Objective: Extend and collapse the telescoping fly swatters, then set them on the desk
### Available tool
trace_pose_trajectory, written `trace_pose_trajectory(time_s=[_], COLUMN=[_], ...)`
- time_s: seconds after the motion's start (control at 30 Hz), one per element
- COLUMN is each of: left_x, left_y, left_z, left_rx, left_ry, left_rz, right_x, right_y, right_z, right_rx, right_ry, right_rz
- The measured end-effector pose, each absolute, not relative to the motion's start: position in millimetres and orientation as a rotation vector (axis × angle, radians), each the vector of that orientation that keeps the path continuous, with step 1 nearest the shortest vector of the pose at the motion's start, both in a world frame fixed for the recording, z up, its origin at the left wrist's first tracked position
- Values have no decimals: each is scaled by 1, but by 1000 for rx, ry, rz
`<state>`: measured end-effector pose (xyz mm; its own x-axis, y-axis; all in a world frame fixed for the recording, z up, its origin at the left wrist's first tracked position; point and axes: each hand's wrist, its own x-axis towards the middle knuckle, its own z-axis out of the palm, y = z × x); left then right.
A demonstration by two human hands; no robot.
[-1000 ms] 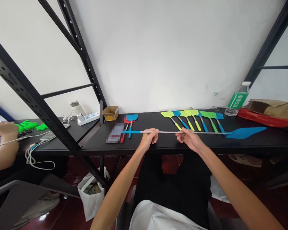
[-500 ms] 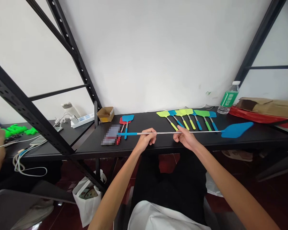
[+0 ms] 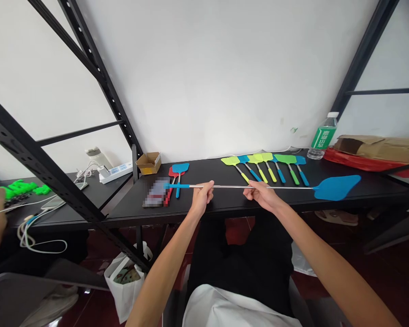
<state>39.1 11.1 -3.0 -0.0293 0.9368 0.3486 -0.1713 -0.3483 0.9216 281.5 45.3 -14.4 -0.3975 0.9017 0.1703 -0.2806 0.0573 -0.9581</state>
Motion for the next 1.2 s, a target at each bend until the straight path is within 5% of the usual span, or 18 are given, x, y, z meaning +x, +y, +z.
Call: trace_pose_trajectory(time_s=[1.2], left_x=[41], left_y=[9], left_z=[-3], left_rx=[1463], left_ry=[955], left_rz=[1417], right_x=[272], right_y=[41], right_z=[-10], right_rx=[-689], right_ry=[-1126], right_rz=[1501])
